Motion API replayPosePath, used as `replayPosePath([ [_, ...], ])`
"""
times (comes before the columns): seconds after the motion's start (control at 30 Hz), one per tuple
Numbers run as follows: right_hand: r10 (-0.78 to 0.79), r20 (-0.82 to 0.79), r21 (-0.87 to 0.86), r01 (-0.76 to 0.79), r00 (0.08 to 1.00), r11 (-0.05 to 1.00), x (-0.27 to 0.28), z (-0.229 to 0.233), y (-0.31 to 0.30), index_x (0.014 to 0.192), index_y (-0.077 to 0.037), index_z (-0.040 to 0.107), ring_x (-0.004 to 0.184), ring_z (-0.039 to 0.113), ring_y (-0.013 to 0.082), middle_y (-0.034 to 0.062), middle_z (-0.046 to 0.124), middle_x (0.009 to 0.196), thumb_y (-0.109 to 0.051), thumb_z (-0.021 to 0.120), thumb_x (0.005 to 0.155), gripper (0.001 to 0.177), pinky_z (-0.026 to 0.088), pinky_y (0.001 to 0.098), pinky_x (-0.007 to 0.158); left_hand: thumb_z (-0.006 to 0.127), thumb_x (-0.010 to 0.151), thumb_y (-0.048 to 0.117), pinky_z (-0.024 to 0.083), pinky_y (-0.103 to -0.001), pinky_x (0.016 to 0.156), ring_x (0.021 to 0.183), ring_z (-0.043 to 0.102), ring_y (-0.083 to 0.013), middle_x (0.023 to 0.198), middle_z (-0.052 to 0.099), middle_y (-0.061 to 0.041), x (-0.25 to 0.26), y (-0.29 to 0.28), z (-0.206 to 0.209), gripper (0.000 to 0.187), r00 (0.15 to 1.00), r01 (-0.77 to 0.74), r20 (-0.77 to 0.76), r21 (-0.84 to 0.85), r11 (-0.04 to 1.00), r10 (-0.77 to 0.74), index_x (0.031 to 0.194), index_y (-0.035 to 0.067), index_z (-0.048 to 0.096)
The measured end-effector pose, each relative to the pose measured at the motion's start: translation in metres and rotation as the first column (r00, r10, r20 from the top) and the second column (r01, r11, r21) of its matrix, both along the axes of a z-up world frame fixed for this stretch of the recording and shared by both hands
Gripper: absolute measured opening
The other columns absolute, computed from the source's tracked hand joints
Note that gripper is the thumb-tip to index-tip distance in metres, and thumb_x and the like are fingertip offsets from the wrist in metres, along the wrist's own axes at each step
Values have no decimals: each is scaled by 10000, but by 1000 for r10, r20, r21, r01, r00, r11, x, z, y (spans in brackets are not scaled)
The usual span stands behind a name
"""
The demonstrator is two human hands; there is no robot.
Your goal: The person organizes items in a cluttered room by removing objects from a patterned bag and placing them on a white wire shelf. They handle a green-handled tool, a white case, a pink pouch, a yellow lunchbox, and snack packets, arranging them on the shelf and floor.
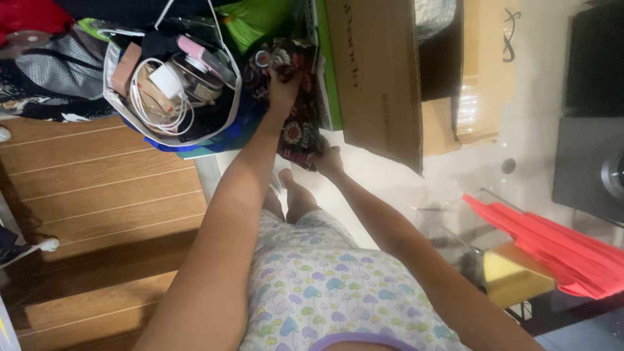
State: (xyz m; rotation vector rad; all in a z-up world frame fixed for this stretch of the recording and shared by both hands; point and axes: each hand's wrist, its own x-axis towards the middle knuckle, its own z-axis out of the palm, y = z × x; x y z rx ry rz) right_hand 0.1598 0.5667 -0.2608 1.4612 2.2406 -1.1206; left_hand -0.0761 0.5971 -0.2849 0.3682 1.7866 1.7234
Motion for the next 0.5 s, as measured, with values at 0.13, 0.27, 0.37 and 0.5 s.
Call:
replayPosePath([
  [0.13, 62, -40, 120, -57, 997, 991, 4, 38, -9, 1445, -201, 530, 1055, 632, 453, 238, 598, 1183, -255, 642, 924, 535, 522, 545, 891, 602, 1036, 263, 562, -365, 762, 874, 717, -291, 1040, 777, -186, -39, 18, -12, 403, 974, 148, 181, -42, 988, -138, 1285, -41, 695],
  [0.27, 84, -189, 219, -41, 978, 975, -14, 64, -28, 1434, -184, 528, 950, 640, 476, 238, 589, 1180, -220, 570, 959, 478, 531, 565, 804, 490, 982, 315, 571, -407, 786, 1011, 661, -217, 1257, 673, -49, -71, 36, -6, 454, 761, 25, 642, 117, 993, -95, 1371, 95, 570],
  [0.37, 149, -214, 308, -78, 965, 948, -45, 51, -24, 1425, -173, 526, 915, 663, 461, 262, 584, 1218, -244, 591, 973, 463, 546, 560, 782, 464, 1040, 261, 559, -448, 873, 1114, 651, -318, 1310, 662, -152, -82, 47, -11, 430, 794, 32, 581, 255, 966, -180, 1397, 44, 566],
  [0.5, 186, 23, 190, -187, 982, 964, -76, 17, -1, 1490, -240, 479, 918, 678, 454, 270, 596, 1215, -300, 651, 891, 626, 553, 559, 777, 520, 1022, 268, 502, -413, 981, 1247, 577, -290, 1411, 586, -150, -82, 52, -32, 491, 863, 107, 459, 246, 963, -213, 1451, 33, 475],
])
